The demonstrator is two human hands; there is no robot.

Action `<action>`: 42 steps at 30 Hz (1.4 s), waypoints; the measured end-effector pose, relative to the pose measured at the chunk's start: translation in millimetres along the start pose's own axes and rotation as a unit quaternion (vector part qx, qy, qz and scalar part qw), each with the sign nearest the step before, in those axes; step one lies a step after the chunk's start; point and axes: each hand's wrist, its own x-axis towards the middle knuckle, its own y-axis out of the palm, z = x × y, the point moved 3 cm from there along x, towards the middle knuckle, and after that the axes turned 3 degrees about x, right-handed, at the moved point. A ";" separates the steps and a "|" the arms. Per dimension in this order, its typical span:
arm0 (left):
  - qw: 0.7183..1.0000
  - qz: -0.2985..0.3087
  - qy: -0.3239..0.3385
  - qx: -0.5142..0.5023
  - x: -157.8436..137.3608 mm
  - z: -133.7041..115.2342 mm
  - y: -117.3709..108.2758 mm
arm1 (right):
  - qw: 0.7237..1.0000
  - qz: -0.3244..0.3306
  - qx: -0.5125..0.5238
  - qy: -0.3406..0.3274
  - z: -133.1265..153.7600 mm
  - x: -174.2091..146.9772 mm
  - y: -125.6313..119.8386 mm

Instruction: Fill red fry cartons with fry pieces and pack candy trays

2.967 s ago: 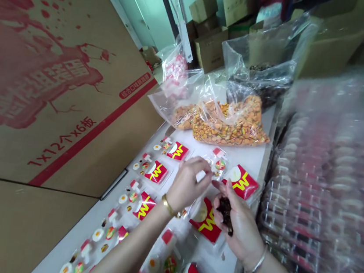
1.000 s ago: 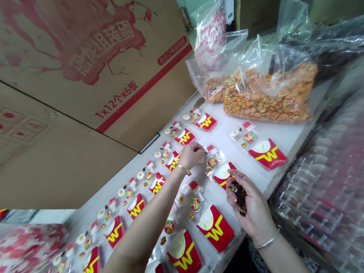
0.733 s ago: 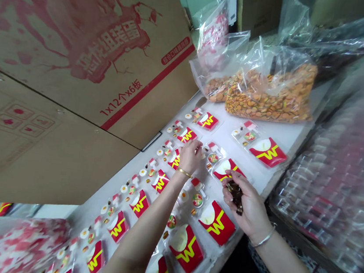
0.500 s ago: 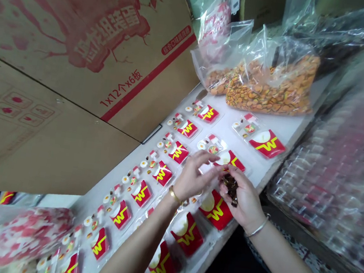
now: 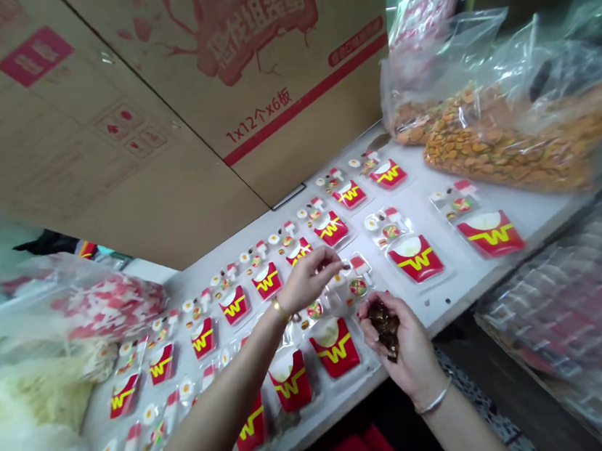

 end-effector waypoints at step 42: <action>0.981 -0.146 -0.109 -0.073 -110.4 47.9 -5.5 | 0.988 0.013 -0.143 0.051 -86.3 -24.4 13.8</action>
